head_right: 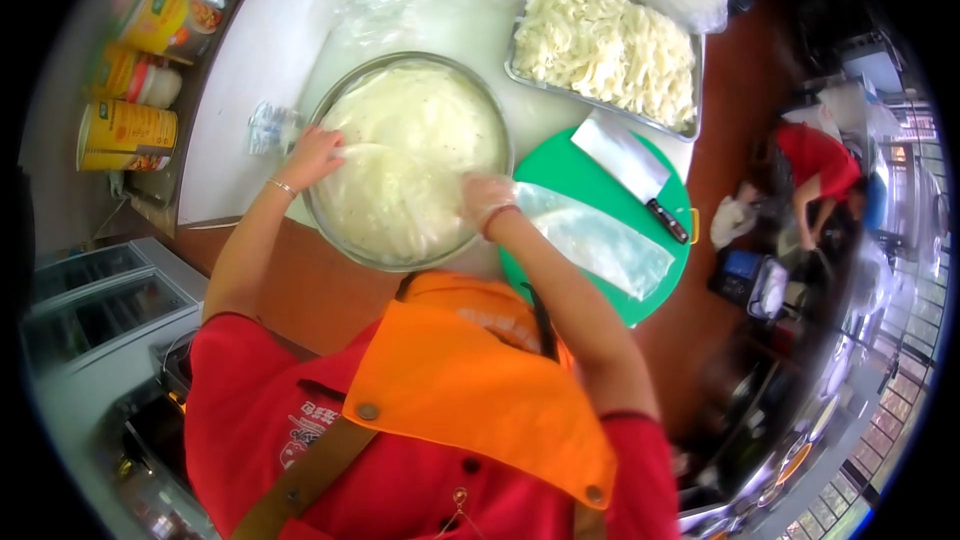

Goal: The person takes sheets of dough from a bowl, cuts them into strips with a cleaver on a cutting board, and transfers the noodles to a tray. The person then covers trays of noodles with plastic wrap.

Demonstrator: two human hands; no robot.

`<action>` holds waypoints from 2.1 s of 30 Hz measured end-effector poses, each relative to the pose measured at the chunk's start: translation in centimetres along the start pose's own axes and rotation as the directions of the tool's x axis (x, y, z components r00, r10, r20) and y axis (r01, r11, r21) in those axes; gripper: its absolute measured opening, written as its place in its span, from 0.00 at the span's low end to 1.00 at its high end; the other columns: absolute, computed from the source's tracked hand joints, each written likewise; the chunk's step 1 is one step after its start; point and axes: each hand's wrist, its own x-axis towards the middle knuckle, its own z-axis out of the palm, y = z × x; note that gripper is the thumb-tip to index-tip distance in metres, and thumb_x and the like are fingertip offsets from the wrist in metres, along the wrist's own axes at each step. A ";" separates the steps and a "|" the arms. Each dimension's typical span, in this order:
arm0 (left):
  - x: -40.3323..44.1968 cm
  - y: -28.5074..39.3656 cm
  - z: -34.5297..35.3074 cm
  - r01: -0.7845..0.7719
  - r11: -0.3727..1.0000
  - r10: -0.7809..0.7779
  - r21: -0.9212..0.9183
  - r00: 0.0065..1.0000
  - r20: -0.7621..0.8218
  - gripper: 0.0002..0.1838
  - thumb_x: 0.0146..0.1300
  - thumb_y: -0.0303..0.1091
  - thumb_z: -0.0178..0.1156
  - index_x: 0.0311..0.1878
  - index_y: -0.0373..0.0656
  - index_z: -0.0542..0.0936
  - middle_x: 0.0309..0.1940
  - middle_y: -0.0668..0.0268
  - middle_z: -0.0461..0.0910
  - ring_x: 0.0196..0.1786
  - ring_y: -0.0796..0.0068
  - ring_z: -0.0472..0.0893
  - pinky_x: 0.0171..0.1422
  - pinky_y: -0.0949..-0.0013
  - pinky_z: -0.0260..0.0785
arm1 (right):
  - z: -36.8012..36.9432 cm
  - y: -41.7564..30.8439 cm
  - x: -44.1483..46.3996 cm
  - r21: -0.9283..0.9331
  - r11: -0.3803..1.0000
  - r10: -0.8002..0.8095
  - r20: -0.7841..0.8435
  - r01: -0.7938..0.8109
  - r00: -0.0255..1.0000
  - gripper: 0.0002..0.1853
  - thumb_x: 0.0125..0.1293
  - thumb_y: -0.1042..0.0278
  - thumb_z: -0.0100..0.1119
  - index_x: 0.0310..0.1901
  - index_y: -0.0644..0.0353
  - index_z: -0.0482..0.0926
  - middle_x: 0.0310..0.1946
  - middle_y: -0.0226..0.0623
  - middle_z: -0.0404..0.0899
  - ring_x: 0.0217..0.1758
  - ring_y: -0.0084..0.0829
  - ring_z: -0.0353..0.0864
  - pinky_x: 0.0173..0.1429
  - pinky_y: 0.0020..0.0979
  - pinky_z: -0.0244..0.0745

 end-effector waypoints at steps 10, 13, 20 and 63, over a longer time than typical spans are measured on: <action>-6.0 1.4 2.0 -0.020 0.974 -0.074 -0.225 0.914 -0.399 0.09 0.63 0.28 0.60 0.45 0.38 0.78 0.42 0.56 0.78 0.48 0.52 0.75 0.55 0.56 0.67 | 1.5 -1.6 -1.4 0.426 0.834 -0.442 0.135 0.351 0.887 0.40 0.60 0.41 0.62 0.68 0.62 0.70 0.66 0.56 0.69 0.65 0.49 0.74 0.68 0.42 0.69; -7.4 2.5 3.6 0.096 0.850 -0.355 -0.518 0.831 -0.428 0.09 0.71 0.30 0.55 0.49 0.36 0.77 0.39 0.58 0.78 0.42 0.62 0.77 0.50 0.64 0.69 | 0.7 -3.5 -1.9 0.713 0.627 -0.571 0.148 0.314 0.807 0.46 0.59 0.38 0.63 0.70 0.67 0.66 0.70 0.53 0.65 0.71 0.44 0.66 0.75 0.35 0.59; -8.6 9.0 -4.0 0.021 0.722 -0.487 -0.692 0.726 -0.486 0.11 0.75 0.32 0.49 0.49 0.33 0.76 0.39 0.64 0.78 0.41 0.78 0.74 0.49 0.74 0.68 | -6.3 -3.4 -8.7 0.904 0.382 -0.540 0.049 0.193 0.840 0.42 0.59 0.44 0.68 0.66 0.70 0.70 0.65 0.48 0.71 0.67 0.37 0.70 0.70 0.32 0.64; 12.9 26.9 4.9 -0.369 0.925 0.371 0.094 0.929 -0.001 0.13 0.62 0.28 0.60 0.50 0.42 0.76 0.45 0.56 0.79 0.48 0.54 0.79 0.48 0.56 0.74 | -2.1 28.5 -17.8 0.011 0.858 0.476 -0.395 -0.514 0.786 0.12 0.63 0.61 0.59 0.45 0.55 0.81 0.45 0.42 0.81 0.52 0.41 0.82 0.50 0.43 0.79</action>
